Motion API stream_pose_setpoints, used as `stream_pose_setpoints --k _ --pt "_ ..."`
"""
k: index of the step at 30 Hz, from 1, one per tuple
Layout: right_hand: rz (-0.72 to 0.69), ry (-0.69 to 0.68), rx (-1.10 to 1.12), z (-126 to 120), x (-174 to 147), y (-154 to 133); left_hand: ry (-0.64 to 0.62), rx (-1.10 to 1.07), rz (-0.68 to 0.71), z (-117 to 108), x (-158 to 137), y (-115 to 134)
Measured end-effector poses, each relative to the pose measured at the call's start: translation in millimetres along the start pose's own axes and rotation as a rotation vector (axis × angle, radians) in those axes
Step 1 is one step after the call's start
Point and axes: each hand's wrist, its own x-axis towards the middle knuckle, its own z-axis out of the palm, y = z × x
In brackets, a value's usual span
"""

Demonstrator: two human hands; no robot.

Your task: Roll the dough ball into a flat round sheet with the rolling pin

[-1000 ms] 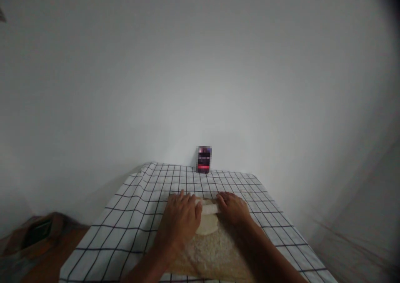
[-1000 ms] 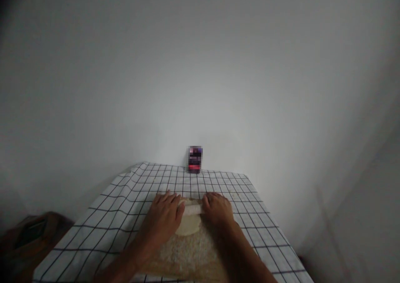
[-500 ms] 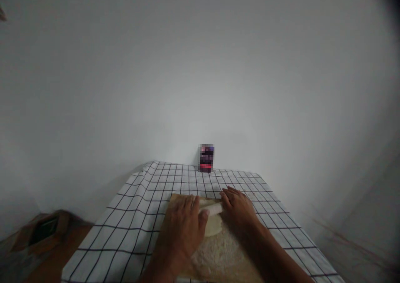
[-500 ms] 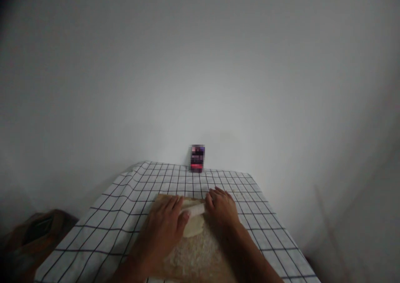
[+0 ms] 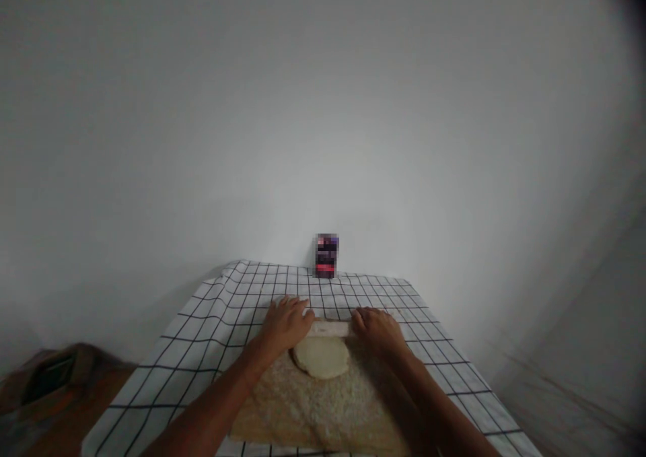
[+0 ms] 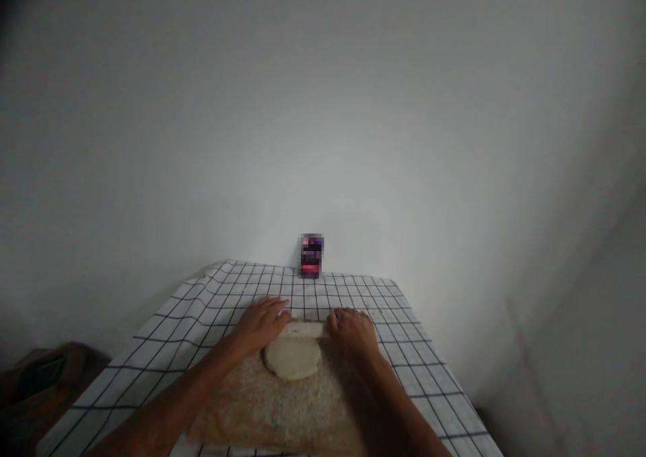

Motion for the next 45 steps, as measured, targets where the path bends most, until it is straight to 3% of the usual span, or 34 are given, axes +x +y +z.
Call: stream_pose_setpoints --k 4,12,18,26,32,37,45 --pt "-0.038 0.032 0.044 7.9 -13.8 4.1 0.083 0.039 -0.052 -5.2 -27.1 21.1" --pt "-0.123 0.061 0.129 7.5 -41.0 5.7 0.408 0.063 0.062 -10.3 -106.2 62.6" --pt "-0.165 0.123 0.079 -6.6 -49.8 -2.2 0.440 0.102 0.156 -11.6 -132.9 66.0" --pt "-0.038 0.072 0.009 -9.0 -28.8 -15.2 0.304 0.034 0.032 -4.3 -86.4 48.4" --pt "0.062 -0.068 -0.006 -10.2 -2.7 -20.6 -0.044 -0.070 -0.107 -5.4 -18.8 16.5" --pt "0.100 -0.117 0.001 -13.4 9.6 -19.0 -0.220 -0.108 -0.144 2.6 31.4 -6.1" --pt "0.105 -0.145 -0.060 -13.4 31.4 -12.5 -0.225 -0.075 -0.078 8.5 67.3 -14.4"
